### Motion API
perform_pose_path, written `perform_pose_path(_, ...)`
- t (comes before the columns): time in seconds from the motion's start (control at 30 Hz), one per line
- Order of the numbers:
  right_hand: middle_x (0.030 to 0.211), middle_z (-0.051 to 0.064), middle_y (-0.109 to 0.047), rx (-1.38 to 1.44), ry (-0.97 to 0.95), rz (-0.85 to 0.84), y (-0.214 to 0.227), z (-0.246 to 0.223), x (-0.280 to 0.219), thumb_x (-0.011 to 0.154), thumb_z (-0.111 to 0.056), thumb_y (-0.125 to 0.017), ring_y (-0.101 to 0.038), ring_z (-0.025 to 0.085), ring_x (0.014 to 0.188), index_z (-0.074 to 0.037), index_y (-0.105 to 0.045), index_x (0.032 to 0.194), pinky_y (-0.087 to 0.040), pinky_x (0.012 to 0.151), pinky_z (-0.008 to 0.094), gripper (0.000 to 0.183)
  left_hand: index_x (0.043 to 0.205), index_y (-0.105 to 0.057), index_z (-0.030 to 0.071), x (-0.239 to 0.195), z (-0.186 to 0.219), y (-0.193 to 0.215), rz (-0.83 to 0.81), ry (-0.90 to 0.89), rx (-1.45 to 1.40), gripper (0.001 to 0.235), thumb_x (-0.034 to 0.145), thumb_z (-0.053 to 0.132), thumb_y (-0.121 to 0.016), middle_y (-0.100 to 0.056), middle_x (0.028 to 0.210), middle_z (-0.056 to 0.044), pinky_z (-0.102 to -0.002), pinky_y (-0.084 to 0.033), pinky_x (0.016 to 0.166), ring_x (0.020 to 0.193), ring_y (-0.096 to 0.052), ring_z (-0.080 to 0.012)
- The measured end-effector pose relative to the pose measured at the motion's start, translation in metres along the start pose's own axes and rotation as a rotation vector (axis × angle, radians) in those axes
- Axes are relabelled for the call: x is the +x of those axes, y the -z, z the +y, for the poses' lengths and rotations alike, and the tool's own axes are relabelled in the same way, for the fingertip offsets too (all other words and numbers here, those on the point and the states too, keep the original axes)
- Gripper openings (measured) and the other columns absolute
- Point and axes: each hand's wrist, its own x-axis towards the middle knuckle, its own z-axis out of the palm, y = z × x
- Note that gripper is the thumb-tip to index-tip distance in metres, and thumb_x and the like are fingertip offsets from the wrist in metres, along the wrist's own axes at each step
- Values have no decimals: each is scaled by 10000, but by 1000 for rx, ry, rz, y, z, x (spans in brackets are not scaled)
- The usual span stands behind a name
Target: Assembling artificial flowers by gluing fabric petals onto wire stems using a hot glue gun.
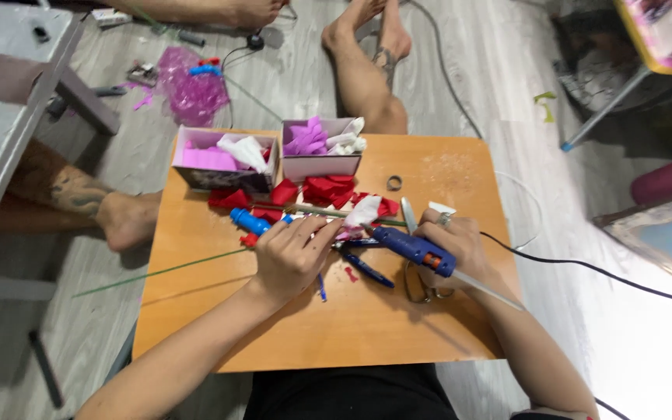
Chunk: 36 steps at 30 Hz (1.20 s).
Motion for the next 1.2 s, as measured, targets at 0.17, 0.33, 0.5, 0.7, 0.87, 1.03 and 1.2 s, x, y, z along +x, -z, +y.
perform_pose_path(0.17, 655, 31, -544, -60, 49, 51, 0, -6, 20, 811, -315, -531, -511, 215, 408, -106, -592, 717, -466, 473, 240, 238, 926, -674, 177, -3, -3, -7, -8, -21, 24, 119, 897, 169, -558, -523, 770, 29, -228, -408, 514, 604, -541, -121)
perform_pose_path(0.33, 673, 16, -575, -48, 52, 101, -1, -7, 21, 792, -291, -556, -530, 178, 441, -108, -613, 719, -475, 491, 218, 205, 890, -676, 174, -2, -1, -8, -18, -6, 38, 89, 898, 171, -587, -525, 751, 32, -226, -383, 493, 573, -526, -119)
perform_pose_path(0.5, 674, 22, -566, -29, 87, 139, -1, -4, 18, 847, -326, -505, -527, 172, 447, -92, -587, 716, -461, 468, 211, 281, 882, -681, 178, -1, 0, -8, -31, 10, 28, 72, 887, 175, -608, -527, 745, 36, -226, -380, 486, 566, -535, -128)
perform_pose_path(0.7, 675, 34, -575, -32, 92, 141, 0, -4, 17, 838, -310, -503, -539, 183, 455, -94, -595, 729, -480, 483, 230, 259, 860, -677, 173, 1, 1, -7, -37, 22, 36, 73, 895, 185, -615, -526, 722, 45, -227, -376, 486, 554, -537, -124)
perform_pose_path(0.87, 679, 39, -587, -32, 74, 89, 3, -7, 18, 772, -295, -514, -544, 191, 451, -90, -610, 737, -470, 455, 241, 229, 882, -673, 177, 4, 1, -5, -34, 37, 24, 58, 893, 190, -618, -534, 733, 40, -223, -391, 505, 577, -553, -126)
perform_pose_path(1.03, 679, 33, -581, -57, 83, 106, 0, -3, 16, 798, -307, -503, -534, 187, 444, -100, -603, 729, -464, 454, 237, 240, 881, -676, 180, 1, 1, -7, -46, 45, 28, 48, 880, 195, -630, -533, 726, 52, -222, -390, 505, 573, -551, -116)
perform_pose_path(1.2, 694, 32, -590, -63, 65, 111, 3, -10, 22, 785, -297, -516, -521, 181, 432, -102, -607, 736, -462, 455, 226, 222, 868, -667, 173, 1, 2, -8, -45, 56, 16, 46, 879, 196, -629, -529, 720, 42, -218, -392, 504, 564, -547, -120)
